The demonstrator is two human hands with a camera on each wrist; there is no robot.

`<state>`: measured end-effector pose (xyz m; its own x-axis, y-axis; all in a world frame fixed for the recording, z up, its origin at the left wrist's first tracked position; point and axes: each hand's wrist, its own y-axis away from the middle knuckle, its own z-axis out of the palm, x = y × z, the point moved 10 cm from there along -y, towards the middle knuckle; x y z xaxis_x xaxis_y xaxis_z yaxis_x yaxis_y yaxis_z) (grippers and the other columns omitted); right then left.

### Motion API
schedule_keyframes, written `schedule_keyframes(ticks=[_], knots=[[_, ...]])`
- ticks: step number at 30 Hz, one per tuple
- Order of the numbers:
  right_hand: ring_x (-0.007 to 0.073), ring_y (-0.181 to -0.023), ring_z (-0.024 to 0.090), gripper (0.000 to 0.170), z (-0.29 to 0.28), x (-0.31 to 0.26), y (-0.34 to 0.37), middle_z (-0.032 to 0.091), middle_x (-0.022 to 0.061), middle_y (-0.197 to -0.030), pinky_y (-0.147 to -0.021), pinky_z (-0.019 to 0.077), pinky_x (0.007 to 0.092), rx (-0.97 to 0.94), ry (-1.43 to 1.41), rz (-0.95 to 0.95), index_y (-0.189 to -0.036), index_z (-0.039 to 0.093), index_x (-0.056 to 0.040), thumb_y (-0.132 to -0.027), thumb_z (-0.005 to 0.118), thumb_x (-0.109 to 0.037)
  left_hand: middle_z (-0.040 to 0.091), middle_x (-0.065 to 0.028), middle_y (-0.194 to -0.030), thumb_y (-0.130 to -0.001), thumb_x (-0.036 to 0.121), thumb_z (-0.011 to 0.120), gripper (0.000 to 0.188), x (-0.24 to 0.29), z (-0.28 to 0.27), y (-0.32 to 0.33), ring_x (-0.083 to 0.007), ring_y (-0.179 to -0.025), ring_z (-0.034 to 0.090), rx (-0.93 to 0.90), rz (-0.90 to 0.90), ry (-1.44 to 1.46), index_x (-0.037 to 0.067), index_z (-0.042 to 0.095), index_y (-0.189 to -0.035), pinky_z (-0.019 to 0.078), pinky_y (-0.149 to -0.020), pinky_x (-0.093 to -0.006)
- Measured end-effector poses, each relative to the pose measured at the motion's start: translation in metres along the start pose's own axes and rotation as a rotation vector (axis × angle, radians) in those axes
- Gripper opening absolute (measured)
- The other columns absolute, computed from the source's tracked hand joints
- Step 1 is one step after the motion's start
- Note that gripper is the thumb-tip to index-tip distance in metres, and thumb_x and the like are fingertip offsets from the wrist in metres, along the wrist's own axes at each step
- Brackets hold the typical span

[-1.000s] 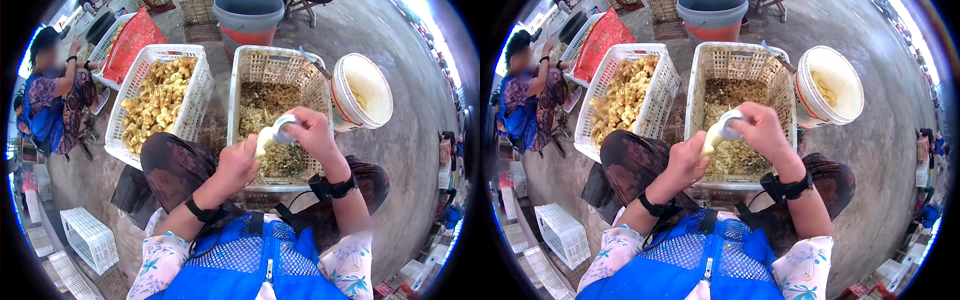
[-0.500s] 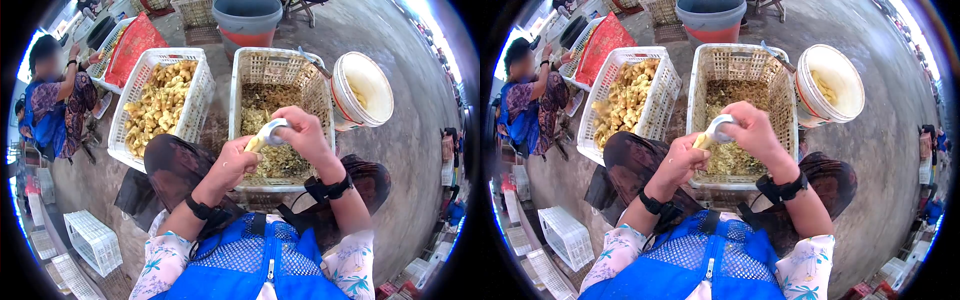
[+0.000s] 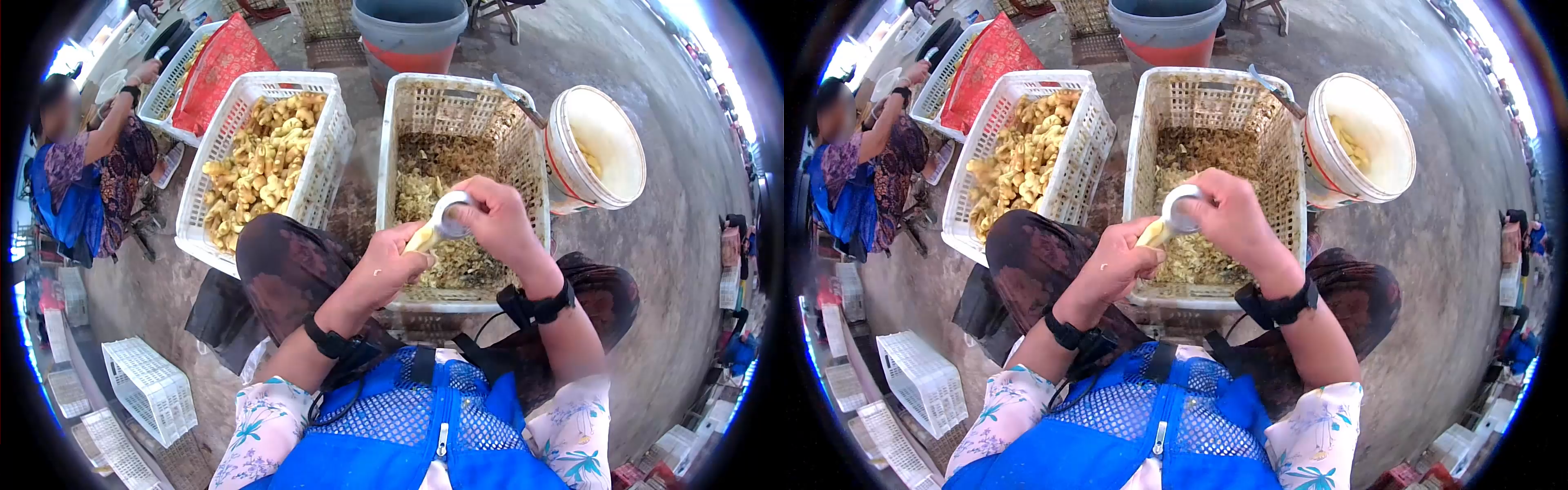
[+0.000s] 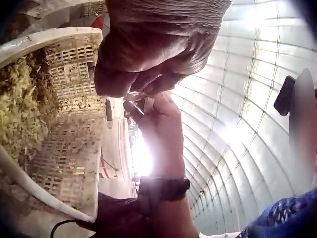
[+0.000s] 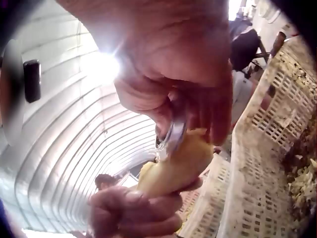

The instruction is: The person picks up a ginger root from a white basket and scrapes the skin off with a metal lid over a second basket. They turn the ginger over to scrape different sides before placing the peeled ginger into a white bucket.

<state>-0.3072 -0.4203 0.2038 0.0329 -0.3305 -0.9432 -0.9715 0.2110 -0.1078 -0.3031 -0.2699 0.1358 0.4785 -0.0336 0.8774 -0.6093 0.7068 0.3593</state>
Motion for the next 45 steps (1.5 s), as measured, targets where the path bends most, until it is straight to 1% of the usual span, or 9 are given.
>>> schedule_keyframes(ticks=[3, 8, 12, 21, 28, 32, 35, 39, 45], knots=[[0.0068, -0.074, 0.056, 0.011, -0.036, 0.016, -0.010, 0.063, -0.0014, -0.079, -0.067, 0.0468, 0.0252, 0.054, 0.383, 0.141, -0.097, 0.070, 0.0006, -0.088, 0.071, -0.005, 0.051, 0.0025, -0.080, -0.084, -0.002, 0.061, 0.047, -0.006, 0.001, 0.000, -0.0056, -0.061, 0.042, -0.027, -0.094, 0.149, -0.007, 0.057, -0.130, 0.0365, -0.057, -0.0238], [0.0097, -0.078, 0.056, 0.010, -0.021, 0.005, -0.003, 0.067, 0.0038, -0.095, -0.067, 0.0470, 0.0280, 0.041, -0.123, 0.023, -0.090, 0.068, 0.0012, -0.085, 0.076, -0.003, 0.051, 0.0007, -0.085, -0.082, -0.002, 0.061, 0.043, -0.002, 0.005, -0.002, -0.0067, -0.064, 0.043, -0.128, -0.056, 0.386, -0.003, 0.056, -0.125, 0.0366, -0.057, -0.0245], [0.0099, -0.089, 0.055, 0.015, 0.009, -0.012, 0.004, 0.062, 0.0069, -0.119, -0.078, 0.0465, 0.0246, -0.124, 0.071, -0.100, -0.084, 0.064, 0.0003, -0.082, 0.079, 0.000, 0.051, -0.0013, -0.090, -0.081, -0.003, 0.061, 0.042, 0.004, 0.014, 0.001, -0.0071, -0.066, 0.044, -0.166, -0.054, 0.427, -0.001, 0.054, -0.122, 0.0364, -0.056, -0.0245], [0.0240, -0.082, 0.061, 0.020, 0.023, -0.013, 0.005, 0.064, 0.0109, -0.099, -0.073, 0.0515, 0.0363, -0.068, 0.298, -0.184, -0.084, 0.066, -0.0012, -0.075, 0.082, -0.008, 0.051, -0.0016, -0.089, -0.082, -0.008, 0.055, 0.048, -0.003, 0.013, 0.001, -0.0071, -0.062, 0.042, -0.086, -0.072, 0.246, 0.003, 0.051, -0.129, 0.0321, -0.050, -0.0231], [0.0096, -0.073, 0.058, 0.013, -0.005, 0.018, -0.009, 0.066, 0.0063, -0.084, -0.067, 0.0486, 0.0278, -0.092, 0.432, 0.209, -0.098, 0.069, 0.0004, -0.085, 0.071, 0.001, 0.051, -0.0008, -0.088, -0.084, -0.006, 0.053, 0.049, -0.015, 0.006, -0.003, -0.0061, -0.062, 0.041, -0.062, -0.094, 0.203, 0.001, 0.050, -0.132, 0.0317, -0.049, -0.0230], [0.0166, -0.071, 0.057, 0.020, 0.012, -0.004, -0.001, 0.063, 0.0073, -0.081, -0.064, 0.0463, 0.0353, -0.025, 0.116, -0.098, -0.079, 0.060, 0.0015, -0.083, 0.077, -0.007, 0.051, -0.0001, -0.087, -0.085, -0.005, 0.054, 0.048, -0.011, 0.009, -0.003, -0.0059, -0.061, 0.041, -0.082, -0.087, 0.229, 0.001, 0.051, -0.132, 0.0316, -0.049, -0.0235], [0.0184, -0.072, 0.057, 0.020, 0.019, -0.014, 0.002, 0.063, 0.0064, -0.082, -0.065, 0.0468, 0.0362, -0.010, 0.364, -0.246, -0.081, 0.060, 0.0014, -0.082, 0.078, -0.008, 0.051, 0.0002, -0.085, -0.085, -0.006, 0.053, 0.048, -0.013, 0.007, -0.005, -0.0058, -0.059, 0.040, -0.069, -0.075, 0.195, 0.001, 0.051, -0.132, 0.0315, -0.049, -0.0239], [0.0100, -0.071, 0.055, 0.019, -0.018, 0.022, -0.009, 0.058, 0.0019, -0.076, -0.064, 0.0445, 0.0324, -0.016, 0.253, 0.222, -0.078, 0.058, 0.0008, -0.085, 0.074, -0.005, 0.050, 0.0007, -0.082, -0.086, -0.006, 0.054, 0.043, -0.012, 0.010, -0.001, -0.0054, -0.057, 0.039, -0.119, -0.113, 0.300, 0.002, 0.053, -0.129, 0.0313, -0.050, -0.0235], [0.0091, -0.075, 0.057, 0.010, 0.007, -0.004, -0.001, 0.062, 0.0041, -0.079, -0.069, 0.0476, 0.0285, -0.008, 0.102, -0.093, -0.094, 0.070, 0.0006, -0.085, 0.073, -0.002, 0.048, 0.0008, -0.079, -0.086, -0.005, 0.055, 0.041, -0.010, 0.009, -0.004, -0.0057, -0.057, 0.036, -0.114, -0.111, 0.360, 0.000, 0.054, -0.126, 0.0298, -0.051, -0.0234]])
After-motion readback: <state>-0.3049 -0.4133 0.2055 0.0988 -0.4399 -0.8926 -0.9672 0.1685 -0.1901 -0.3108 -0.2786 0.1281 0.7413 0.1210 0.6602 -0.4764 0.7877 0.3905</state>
